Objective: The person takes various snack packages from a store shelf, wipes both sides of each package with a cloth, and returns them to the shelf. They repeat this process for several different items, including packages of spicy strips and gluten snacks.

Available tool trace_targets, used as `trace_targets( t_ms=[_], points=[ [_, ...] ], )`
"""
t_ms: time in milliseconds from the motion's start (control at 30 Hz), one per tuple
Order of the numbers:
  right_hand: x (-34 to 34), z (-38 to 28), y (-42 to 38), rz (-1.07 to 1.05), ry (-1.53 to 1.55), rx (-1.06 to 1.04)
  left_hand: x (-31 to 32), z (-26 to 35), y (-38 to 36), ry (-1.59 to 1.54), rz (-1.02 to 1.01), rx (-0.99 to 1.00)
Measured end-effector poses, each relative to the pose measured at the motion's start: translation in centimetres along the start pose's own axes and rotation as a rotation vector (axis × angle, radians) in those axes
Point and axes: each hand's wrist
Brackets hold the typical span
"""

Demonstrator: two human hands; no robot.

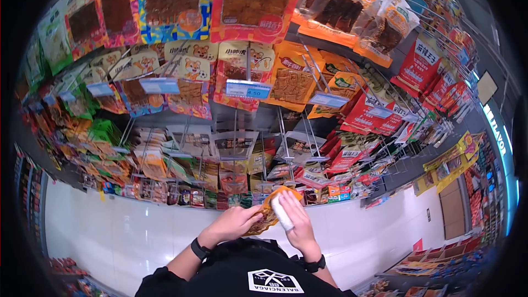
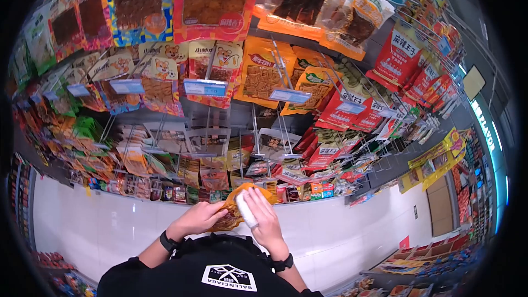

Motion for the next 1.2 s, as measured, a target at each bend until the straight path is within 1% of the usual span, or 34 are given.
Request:
trace_targets(
  t_ms=[67,100,167,200,267,333,400,467,500,533,600,667,767,833,867,933,967,1000,1067,1133,1167,1200],
  points=[
    [0.0,-0.6,-0.1,-0.135,-0.004,-0.024,0.3,0.1,-0.2,0.058,-0.021,0.002],
    [-0.1,-0.6,-0.2,-0.152,-0.005,-0.025,0.1,0.3,-0.3,0.045,-0.014,-0.008],
    [-0.4,-0.2,-0.5,-0.253,0.024,-0.006,-0.3,0.8,-0.7,0.112,-0.116,-0.085],
    [-0.7,0.1,-0.6,-0.267,0.023,-0.006,-0.3,0.7,-0.9,0.101,-0.111,-0.091],
    [-1.2,0.7,-0.9,-0.327,0.052,0.054,-0.3,0.0,-1.5,0.120,-0.168,-0.070],
    [-1.4,0.8,-1.5,-0.345,0.016,0.074,-0.6,0.1,-2.2,0.057,-0.166,-0.073],
    [-1.5,1.4,-2.1,-0.270,-0.048,0.139,-0.8,0.3,-2.7,-0.071,-0.106,-0.015],
    [-1.5,1.4,-2.5,-0.267,-0.080,0.150,-0.7,0.0,-3.0,-0.139,-0.096,-0.001],
    [-1.3,1.9,-2.8,-0.225,-0.082,0.162,-0.7,-0.1,-3.1,-0.196,-0.092,0.017],
    [-1.2,2.1,-2.9,-0.183,-0.083,0.174,-0.8,0.0,-3.1,-0.203,-0.089,0.013],
    [-1.2,2.0,-2.9,-0.170,-0.039,0.199,-1.2,0.6,-3.2,-0.233,-0.055,0.032],
    [-1.1,1.8,-2.7,-0.150,0.006,0.220,-1.3,0.6,-3.3,-0.235,-0.067,0.019],
    [-1.0,1.1,-2.4,-0.138,0.033,0.238,-1.1,0.0,-3.3,-0.258,-0.056,-0.037],
    [-1.0,0.5,-2.0,-0.123,0.083,0.241,-1.3,-0.4,-3.4,-0.296,0.056,-0.074],
    [-0.9,0.5,-1.9,-0.127,0.086,0.240,-1.1,-0.5,-3.5,-0.297,0.059,-0.078],
    [-0.7,0.6,-1.9,-0.155,0.095,0.208,-0.5,-1.0,-3.4,-0.506,0.382,-0.074],
    [-0.5,0.5,-1.9,-0.160,0.099,0.211,-0.2,-1.4,-3.3,-0.600,0.439,-0.087],
    [-0.2,0.4,-1.9,-0.186,0.088,0.189,-0.2,-1.7,-3.2,-0.666,0.486,-0.083],
    [0.4,0.3,-1.9,-0.221,0.088,0.173,0.0,-2.1,-2.8,-0.921,0.499,-0.071],
    [0.8,0.4,-1.5,-0.174,0.110,0.159,0.0,-1.9,-2.7,-0.921,0.538,-0.074],
    [0.7,0.2,-0.8,-0.132,0.064,0.120,0.0,-1.7,-2.7,-0.924,0.576,-0.062],
    [0.7,0.4,-0.5,-0.075,0.014,0.095,0.0,-1.5,-2.7,-0.921,0.573,-0.076]
  ],
)
Point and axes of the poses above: each hand's wrist, its own y-axis towards the middle knuckle, its own x-axis out of the palm, z = x × y, and after that the axes turned 5 degrees about y, right-handed
